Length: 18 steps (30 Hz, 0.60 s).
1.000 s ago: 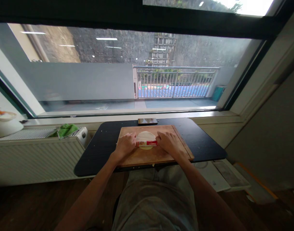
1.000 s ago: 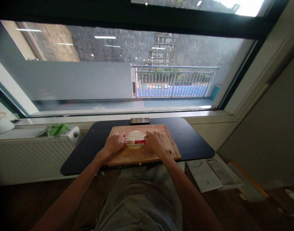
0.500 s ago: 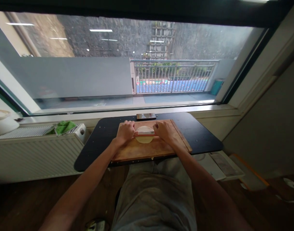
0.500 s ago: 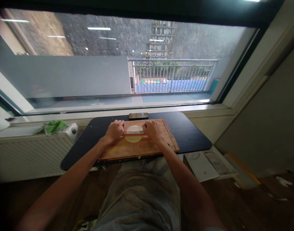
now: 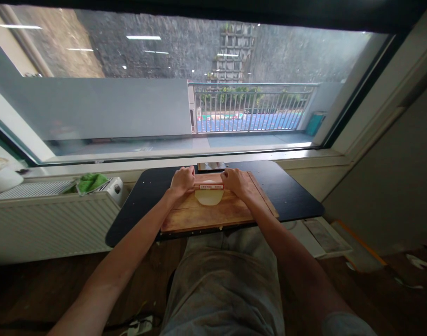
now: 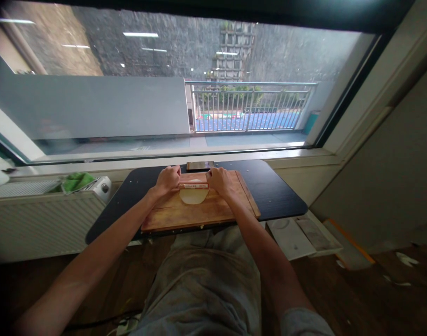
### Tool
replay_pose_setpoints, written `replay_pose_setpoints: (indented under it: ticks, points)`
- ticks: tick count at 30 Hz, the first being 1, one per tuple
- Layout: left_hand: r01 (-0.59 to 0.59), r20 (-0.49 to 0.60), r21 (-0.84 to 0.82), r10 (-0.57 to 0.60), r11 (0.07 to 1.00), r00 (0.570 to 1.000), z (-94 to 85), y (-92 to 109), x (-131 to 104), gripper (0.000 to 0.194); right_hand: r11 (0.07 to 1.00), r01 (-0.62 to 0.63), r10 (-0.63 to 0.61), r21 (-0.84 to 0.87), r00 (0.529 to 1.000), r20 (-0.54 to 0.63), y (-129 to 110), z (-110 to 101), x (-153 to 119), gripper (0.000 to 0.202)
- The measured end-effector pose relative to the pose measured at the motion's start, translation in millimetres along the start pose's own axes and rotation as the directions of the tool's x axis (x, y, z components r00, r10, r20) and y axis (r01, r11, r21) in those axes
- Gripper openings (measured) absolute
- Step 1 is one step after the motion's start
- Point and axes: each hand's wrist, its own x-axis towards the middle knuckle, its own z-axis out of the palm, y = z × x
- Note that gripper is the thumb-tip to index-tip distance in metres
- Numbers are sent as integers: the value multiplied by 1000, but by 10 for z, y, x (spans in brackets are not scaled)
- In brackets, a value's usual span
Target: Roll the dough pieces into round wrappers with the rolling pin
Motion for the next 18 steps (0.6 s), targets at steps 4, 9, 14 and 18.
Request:
replay_pose_setpoints:
  ticks: [4, 9, 14, 18]
  points:
    - [13, 3, 6, -13, 1000, 1000, 19, -11, 118, 36, 999, -27, 27, 19, 1000, 9, 34, 14, 113, 42]
    - [20, 48, -7, -20, 1000, 999, 28, -27, 217, 36, 995, -98, 100, -30, 992, 75, 176, 3, 217, 41]
    - [-10, 90, -36, 13, 999, 996, 36, -30, 226, 33, 995, -23, 36, -97, 991, 131, 356, 0, 212, 44]
    - [-13, 88, -32, 16, 999, 996, 25, -19, 135, 35, 993, -1, 26, -120, 978, 209, 417, 32, 155, 60]
